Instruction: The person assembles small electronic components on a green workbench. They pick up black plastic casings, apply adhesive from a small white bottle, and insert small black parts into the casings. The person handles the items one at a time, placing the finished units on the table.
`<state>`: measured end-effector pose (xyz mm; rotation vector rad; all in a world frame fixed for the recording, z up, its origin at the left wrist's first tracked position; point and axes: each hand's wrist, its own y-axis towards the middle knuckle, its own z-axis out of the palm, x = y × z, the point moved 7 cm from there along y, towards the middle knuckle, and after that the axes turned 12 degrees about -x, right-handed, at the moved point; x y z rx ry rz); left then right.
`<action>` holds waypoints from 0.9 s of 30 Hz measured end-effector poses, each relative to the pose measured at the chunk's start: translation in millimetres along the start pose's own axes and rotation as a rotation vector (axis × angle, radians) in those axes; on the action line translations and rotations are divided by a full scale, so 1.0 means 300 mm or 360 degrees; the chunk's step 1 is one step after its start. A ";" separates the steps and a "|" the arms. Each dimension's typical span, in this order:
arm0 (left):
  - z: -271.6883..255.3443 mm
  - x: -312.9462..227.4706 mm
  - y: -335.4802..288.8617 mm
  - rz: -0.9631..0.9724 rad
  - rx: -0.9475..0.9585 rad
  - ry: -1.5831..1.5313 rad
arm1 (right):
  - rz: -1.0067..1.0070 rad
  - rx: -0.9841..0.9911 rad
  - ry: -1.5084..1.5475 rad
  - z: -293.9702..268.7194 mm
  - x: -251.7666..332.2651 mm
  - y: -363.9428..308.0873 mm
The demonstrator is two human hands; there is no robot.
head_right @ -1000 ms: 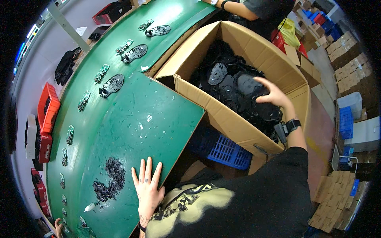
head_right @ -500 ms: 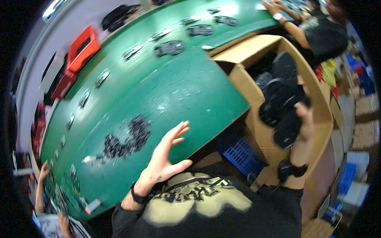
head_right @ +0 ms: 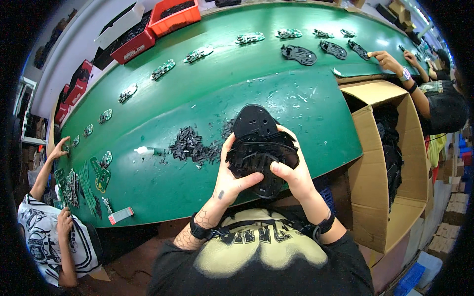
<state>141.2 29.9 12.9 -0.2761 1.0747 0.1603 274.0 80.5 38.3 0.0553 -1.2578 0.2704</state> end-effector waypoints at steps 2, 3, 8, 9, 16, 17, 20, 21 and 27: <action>-0.032 -0.002 -0.015 -0.0035 -0.0058 -0.0049 | 0.0003 0.0099 -0.0060 0.038 0.000 -0.004; -0.044 -0.007 -0.021 -0.0055 -0.0070 -0.0096 | 0.0096 0.0149 0.0038 0.054 -0.014 0.004; -0.106 -0.030 -0.044 -0.0084 -0.0034 -0.0259 | 0.0052 0.0349 -0.0264 0.107 0.052 0.030; -0.118 -0.029 -0.054 -0.0104 -0.0020 -0.0265 | 0.0032 0.0376 -0.0365 0.115 0.051 0.038; -0.230 0.013 -0.093 -0.0165 -0.0104 -0.0518 | 0.0105 0.0389 -0.0269 0.191 -0.058 0.045; -0.240 0.000 -0.108 -0.0126 -0.0134 -0.0485 | 0.0094 0.0350 -0.0216 0.203 -0.057 0.038; -0.295 -0.027 -0.155 0.0008 -0.0341 -0.0485 | 0.0146 0.0069 -0.0309 0.195 -0.091 0.017; -0.323 -0.022 -0.166 0.0041 -0.0376 -0.0542 | 0.0165 -0.0023 -0.0283 0.193 -0.097 0.013; -0.385 -0.032 -0.212 0.0103 -0.0460 -0.0789 | -0.0028 -0.0203 -0.0079 0.258 -0.133 -0.004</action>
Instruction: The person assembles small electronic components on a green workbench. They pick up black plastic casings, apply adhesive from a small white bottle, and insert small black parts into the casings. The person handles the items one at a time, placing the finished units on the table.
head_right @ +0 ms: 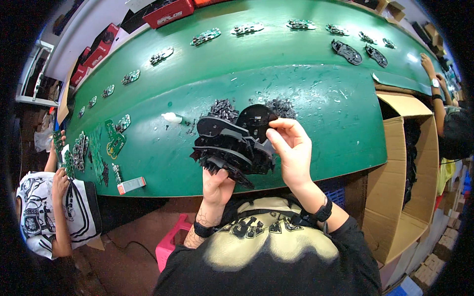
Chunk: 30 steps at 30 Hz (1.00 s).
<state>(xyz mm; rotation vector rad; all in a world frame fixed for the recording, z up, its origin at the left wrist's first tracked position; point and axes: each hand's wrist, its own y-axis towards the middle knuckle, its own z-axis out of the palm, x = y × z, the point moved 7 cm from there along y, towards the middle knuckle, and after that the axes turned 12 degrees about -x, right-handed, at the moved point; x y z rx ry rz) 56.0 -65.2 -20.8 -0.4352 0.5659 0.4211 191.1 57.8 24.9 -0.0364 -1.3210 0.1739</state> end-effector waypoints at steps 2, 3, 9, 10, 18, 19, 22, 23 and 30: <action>0.003 -0.021 -0.009 0.0076 -0.0008 -0.0025 | -0.0039 -0.0106 0.0042 -0.001 -0.013 -0.001; -0.011 -0.029 -0.014 0.0075 -0.0018 -0.0047 | -0.0085 -0.0139 0.0114 0.002 -0.001 -0.006; -0.073 -0.086 -0.043 0.0069 -0.0125 -0.0205 | -0.0316 -0.0077 0.0134 0.061 0.016 -0.010; -0.091 -0.095 -0.052 0.0039 -0.0137 -0.0213 | -0.0398 -0.0069 0.0119 0.073 0.020 -0.010; -0.237 -0.299 -0.122 0.0193 0.0096 -0.1056 | -0.1192 0.0836 -0.0515 0.309 0.088 -0.082; -0.220 -0.345 -0.134 0.0148 0.0246 -0.1222 | -0.1223 0.1062 -0.0584 0.368 0.080 -0.121; -0.263 -0.426 -0.193 0.0235 0.0324 -0.1026 | -0.1302 0.1540 -0.0904 0.496 -0.016 -0.213; -0.263 -0.438 -0.202 0.0185 0.0412 -0.1051 | -0.1313 0.1678 -0.0920 0.527 -0.050 -0.235; -0.252 -0.286 -0.181 0.0120 -0.0040 -0.0416 | -0.1021 0.1497 -0.0602 0.501 -0.077 -0.182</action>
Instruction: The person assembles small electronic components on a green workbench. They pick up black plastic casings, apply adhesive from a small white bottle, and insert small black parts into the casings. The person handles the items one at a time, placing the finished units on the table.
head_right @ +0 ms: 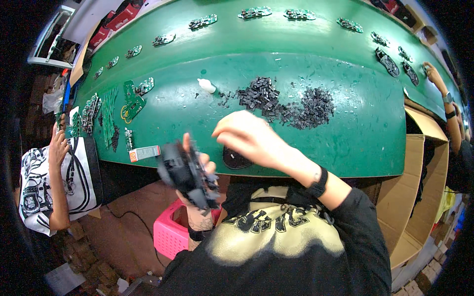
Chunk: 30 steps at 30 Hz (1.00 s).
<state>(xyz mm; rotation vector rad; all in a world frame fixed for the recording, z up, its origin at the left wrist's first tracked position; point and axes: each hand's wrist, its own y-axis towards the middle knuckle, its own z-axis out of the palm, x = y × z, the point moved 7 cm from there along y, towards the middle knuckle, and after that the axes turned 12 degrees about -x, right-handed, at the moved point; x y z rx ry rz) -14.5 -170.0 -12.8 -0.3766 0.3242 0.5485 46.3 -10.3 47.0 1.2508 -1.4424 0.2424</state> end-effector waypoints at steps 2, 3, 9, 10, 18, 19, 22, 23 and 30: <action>0.063 0.047 -0.003 -0.0002 -0.0154 0.0315 | 0.0899 -0.0056 0.0584 -0.089 -0.072 -0.044; 0.076 0.075 0.006 -0.0072 -0.0146 0.0360 | 0.1220 0.0015 0.0866 -0.114 -0.078 -0.079; 0.104 0.234 0.062 -0.0361 0.0154 0.0863 | 0.1319 -0.0359 0.0665 -0.234 -0.066 -0.199; 0.118 0.250 0.065 -0.0385 0.0129 0.0834 | 0.1334 -0.0486 0.0629 -0.269 -0.070 -0.217; 0.162 0.288 0.059 -0.0165 0.0038 0.0519 | 0.0950 -0.1372 0.0535 -0.396 -0.023 -0.328; 0.155 0.289 0.054 -0.0120 -0.0001 0.0455 | 0.0907 -0.1486 0.0524 -0.411 -0.018 -0.341; 0.054 0.246 0.055 -0.0054 -0.0325 0.0222 | 0.0565 -0.1815 0.0525 -0.510 0.000 -0.387; -0.001 0.231 0.054 -0.0065 -0.0497 0.0074 | 0.0445 -0.1927 0.0482 -0.546 0.008 -0.415; -0.029 0.134 -0.035 0.0257 -0.0693 0.0259 | -0.0322 -0.0413 -0.0639 -0.358 0.151 -0.461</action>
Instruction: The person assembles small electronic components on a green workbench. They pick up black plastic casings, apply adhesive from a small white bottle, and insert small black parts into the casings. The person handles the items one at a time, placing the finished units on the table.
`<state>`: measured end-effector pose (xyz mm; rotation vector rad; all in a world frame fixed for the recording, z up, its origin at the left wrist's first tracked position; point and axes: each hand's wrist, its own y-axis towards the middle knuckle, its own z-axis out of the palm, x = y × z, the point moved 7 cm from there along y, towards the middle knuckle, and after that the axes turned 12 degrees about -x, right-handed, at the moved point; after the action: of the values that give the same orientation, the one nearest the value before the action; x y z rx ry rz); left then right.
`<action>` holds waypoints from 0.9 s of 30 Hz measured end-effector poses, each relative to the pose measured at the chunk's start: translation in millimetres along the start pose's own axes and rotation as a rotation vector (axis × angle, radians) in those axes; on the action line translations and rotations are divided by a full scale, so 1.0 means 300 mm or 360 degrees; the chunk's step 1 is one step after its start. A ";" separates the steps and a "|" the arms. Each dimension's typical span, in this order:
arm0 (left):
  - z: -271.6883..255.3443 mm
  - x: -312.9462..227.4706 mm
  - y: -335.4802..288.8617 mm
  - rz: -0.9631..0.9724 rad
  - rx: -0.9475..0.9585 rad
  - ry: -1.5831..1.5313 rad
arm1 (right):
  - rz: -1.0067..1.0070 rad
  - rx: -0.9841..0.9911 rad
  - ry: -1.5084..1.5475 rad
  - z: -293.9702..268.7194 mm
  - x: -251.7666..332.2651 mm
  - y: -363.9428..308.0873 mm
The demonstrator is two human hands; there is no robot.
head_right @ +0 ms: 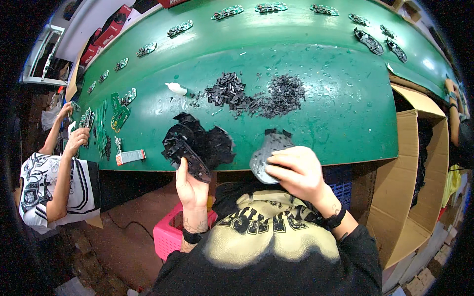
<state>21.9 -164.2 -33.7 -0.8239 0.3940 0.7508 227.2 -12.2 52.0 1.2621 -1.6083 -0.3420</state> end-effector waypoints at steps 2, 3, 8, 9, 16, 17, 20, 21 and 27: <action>-0.019 0.008 0.002 0.0000 -0.0026 -0.0157 | -0.0004 0.0310 0.0049 0.072 -0.005 -0.033; -0.028 0.011 0.005 0.0005 -0.0037 -0.0234 | 0.0023 0.0447 0.0114 0.110 -0.013 -0.041; 0.054 0.026 0.007 -0.0033 0.0062 -0.0325 | 0.0175 0.0404 0.0139 0.176 0.003 0.009; 0.048 0.033 0.013 -0.0015 0.0076 -0.0255 | 0.0193 0.0337 0.0180 0.171 0.000 0.025; 0.193 0.150 -0.072 -0.0137 0.0533 0.0160 | 0.1746 -0.0421 0.1136 0.085 -0.166 -0.082; 0.213 0.165 -0.075 -0.0161 0.0599 0.0206 | 0.1675 -0.0539 0.1064 0.062 -0.167 -0.085; 0.256 0.235 -0.091 -0.0268 0.0742 0.0371 | 0.1840 -0.0929 0.1166 -0.003 -0.184 -0.118; 0.268 0.263 -0.102 -0.0311 0.0782 0.0435 | 0.1865 -0.1075 0.1139 -0.020 -0.208 -0.141; 0.349 0.367 -0.128 -0.0324 0.0967 0.0893 | 0.1835 -0.1348 0.0748 -0.202 -0.308 -0.207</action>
<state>128.4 -51.1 -12.3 -0.4704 0.9694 0.1680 305.7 61.3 -15.2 -0.2855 -1.2879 0.0391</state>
